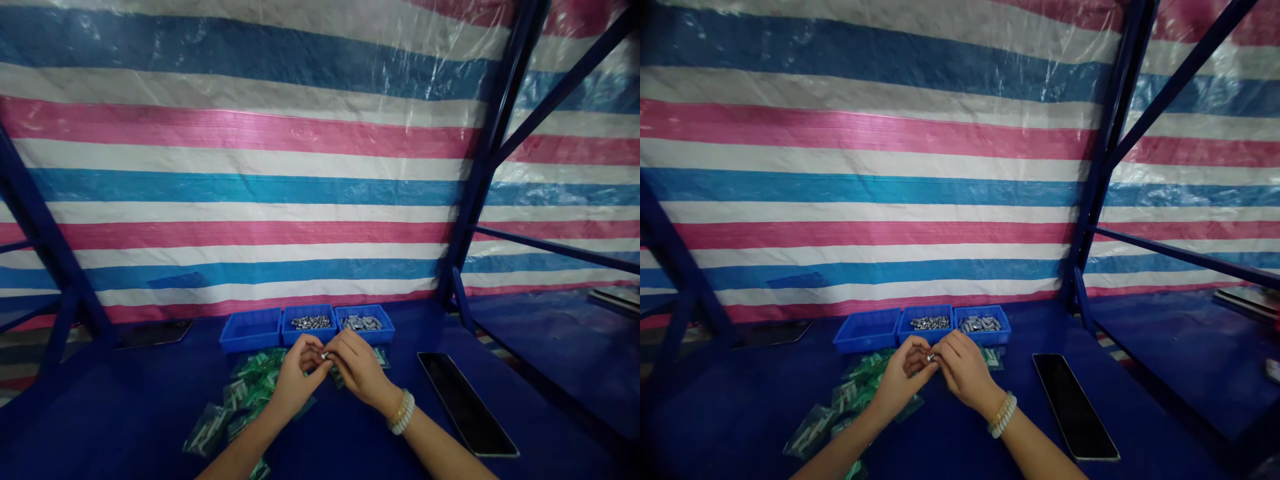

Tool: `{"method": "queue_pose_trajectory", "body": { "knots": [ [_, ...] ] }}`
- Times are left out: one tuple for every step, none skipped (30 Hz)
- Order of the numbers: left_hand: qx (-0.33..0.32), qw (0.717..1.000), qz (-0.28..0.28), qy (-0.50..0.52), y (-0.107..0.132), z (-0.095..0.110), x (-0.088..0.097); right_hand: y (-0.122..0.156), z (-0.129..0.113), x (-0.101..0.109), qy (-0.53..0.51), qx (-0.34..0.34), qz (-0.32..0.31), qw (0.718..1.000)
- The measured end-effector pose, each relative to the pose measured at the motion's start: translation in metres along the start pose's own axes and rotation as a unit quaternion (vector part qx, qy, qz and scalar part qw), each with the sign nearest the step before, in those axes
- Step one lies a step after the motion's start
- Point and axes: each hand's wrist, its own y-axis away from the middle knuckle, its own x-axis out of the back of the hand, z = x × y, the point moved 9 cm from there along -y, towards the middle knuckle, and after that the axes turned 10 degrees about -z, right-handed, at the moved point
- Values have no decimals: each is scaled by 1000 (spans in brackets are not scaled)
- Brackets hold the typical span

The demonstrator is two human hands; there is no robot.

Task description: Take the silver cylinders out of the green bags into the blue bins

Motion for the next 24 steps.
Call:
{"method": "queue_pose_trajectory", "body": {
  "knots": [
    [-3,1000,4,-13,1,0,0,0,2,0,4,-12,2,1000],
    [-5,1000,5,-24,1,0,-1,0,5,0,2,-25,5,1000],
    [-6,999,7,-34,1,0,-1,0,7,0,-3,-38,10,999],
    [-8,999,10,-44,1,0,-1,0,10,0,-12,-50,14,999],
    [-10,998,15,-54,1,1,0,1,12,-1,-23,-60,16,998],
    [-15,998,22,-65,1,2,1,1,14,-3,-37,-68,19,997],
    [-20,996,31,-77,1,4,3,2,16,-5,-53,-76,20,995],
    [-27,995,40,-90,1,5,4,2,18,-8,-70,-84,20,994],
    [-34,993,49,-104,2,7,6,3,20,-11,-90,-93,18,991],
    [-41,991,57,-118,2,10,7,3,21,-15,-111,-101,15,989],
    [-48,988,64,-133,3,12,8,4,23,-18,-131,-106,12,986],
    [-54,985,69,-149,4,14,9,4,23,-21,-150,-108,9,983],
    [-62,981,74,-166,6,17,9,4,22,-24,-164,-107,4,981],
    [-71,977,76,-185,7,21,9,3,21,-26,-174,-103,1,979],
    [-81,973,76,-203,7,24,10,3,19,-26,-177,-98,-2,979],
    [-91,968,77,-220,7,28,11,3,18,-26,-177,-94,-4,980],
    [-101,963,79,-236,5,32,13,2,18,-24,-174,-92,-3,980],
    [-109,958,84,-251,2,35,17,2,19,-22,-173,-93,3,981],
    [-114,953,92,-266,-4,38,21,3,21,-18,-173,-96,13,980],
    [-115,947,101,-281,-12,40,27,3,24,-14,-174,-102,27,979],
    [-111,942,110,-297,-22,40,34,4,28,-10,-175,-108,43,978],
    [-100,937,114,-314,-34,40,40,5,33,-6,-175,-116,58,976],
    [-84,934,110,-330,-46,37,46,6,37,-3,-172,-123,73,975],
    [-65,931,104,-345,-57,34,51,7,42,0,-166,-131,86,974]
  ]
}}
